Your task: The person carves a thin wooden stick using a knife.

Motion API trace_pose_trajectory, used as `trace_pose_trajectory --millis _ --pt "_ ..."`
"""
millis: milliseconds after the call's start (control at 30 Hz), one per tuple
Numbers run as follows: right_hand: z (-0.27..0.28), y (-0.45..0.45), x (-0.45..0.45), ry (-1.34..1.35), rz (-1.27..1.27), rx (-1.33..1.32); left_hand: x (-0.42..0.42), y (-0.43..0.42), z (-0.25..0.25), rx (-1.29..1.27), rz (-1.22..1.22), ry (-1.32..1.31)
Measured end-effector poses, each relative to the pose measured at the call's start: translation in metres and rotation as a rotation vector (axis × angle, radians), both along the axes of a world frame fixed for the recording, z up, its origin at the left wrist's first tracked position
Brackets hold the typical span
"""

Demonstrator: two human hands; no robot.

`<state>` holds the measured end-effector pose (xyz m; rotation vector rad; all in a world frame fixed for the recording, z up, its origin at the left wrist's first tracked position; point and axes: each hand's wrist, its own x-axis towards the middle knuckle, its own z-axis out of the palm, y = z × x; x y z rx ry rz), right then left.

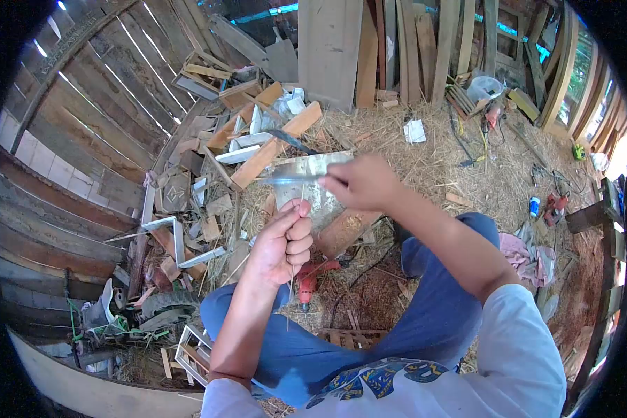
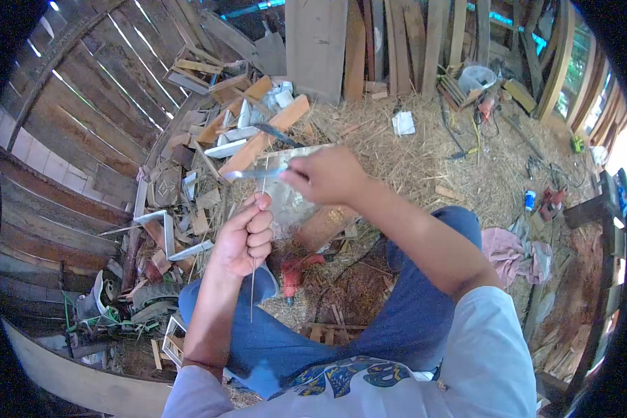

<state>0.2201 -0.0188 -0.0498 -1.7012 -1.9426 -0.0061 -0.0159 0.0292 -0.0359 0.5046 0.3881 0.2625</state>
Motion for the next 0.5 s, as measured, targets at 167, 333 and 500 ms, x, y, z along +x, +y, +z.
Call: trace_pose_trajectory --millis 167,333,500 --pt "-0.016 0.018 0.024 0.116 -0.18 -0.025 -0.001 0.0 -0.002 0.0 0.012 0.007" --pt "0.003 0.001 0.005 0.117 -0.067 -0.102 0.002 0.0 0.001 0.127 0.054 0.077" --pt "-0.004 0.001 -0.004 0.099 -0.032 -0.057 0.002 -0.006 0.004 0.174 0.083 0.148"
